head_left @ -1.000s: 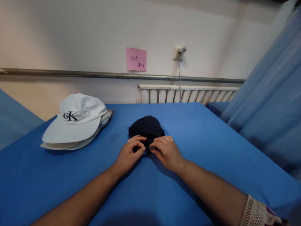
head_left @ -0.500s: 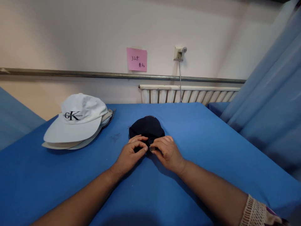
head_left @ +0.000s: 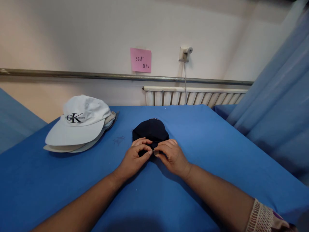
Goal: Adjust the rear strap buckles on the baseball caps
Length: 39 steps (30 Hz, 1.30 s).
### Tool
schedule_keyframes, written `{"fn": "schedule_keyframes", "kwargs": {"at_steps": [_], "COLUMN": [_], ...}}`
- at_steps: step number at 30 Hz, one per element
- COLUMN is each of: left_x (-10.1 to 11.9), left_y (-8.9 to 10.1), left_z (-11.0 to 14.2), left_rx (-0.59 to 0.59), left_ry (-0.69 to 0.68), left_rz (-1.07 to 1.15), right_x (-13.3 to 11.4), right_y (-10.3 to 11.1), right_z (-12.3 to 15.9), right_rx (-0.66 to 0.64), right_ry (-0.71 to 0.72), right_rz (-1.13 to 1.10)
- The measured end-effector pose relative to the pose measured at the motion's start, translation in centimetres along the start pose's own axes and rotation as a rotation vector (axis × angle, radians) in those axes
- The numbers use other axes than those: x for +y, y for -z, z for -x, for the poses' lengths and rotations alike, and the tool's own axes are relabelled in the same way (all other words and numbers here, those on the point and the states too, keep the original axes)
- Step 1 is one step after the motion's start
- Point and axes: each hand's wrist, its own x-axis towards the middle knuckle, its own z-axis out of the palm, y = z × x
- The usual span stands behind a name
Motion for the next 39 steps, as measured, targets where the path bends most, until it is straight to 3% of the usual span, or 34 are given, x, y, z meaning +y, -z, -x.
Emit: {"fn": "schedule_keyframes", "kwargs": {"at_steps": [15,27,39], "left_x": [0.02,-0.05,0.34], "left_y": [-0.18,0.68,-0.11], "left_z": [0.01,0.09,0.10], "left_rx": [-0.030,-0.034,-0.029], "left_ry": [-0.021,-0.001,0.025], "left_rz": [-0.003,-0.034,0.009], "right_x": [0.07,0.17,0.14], "right_y": [0.05,0.32,-0.03], "right_z": [0.00,0.04,0.06], "right_rx": [-0.051,0.008,-0.022], "right_ry": [-0.026,-0.034,-0.027], "right_rz": [-0.035,-0.013,-0.047]}}
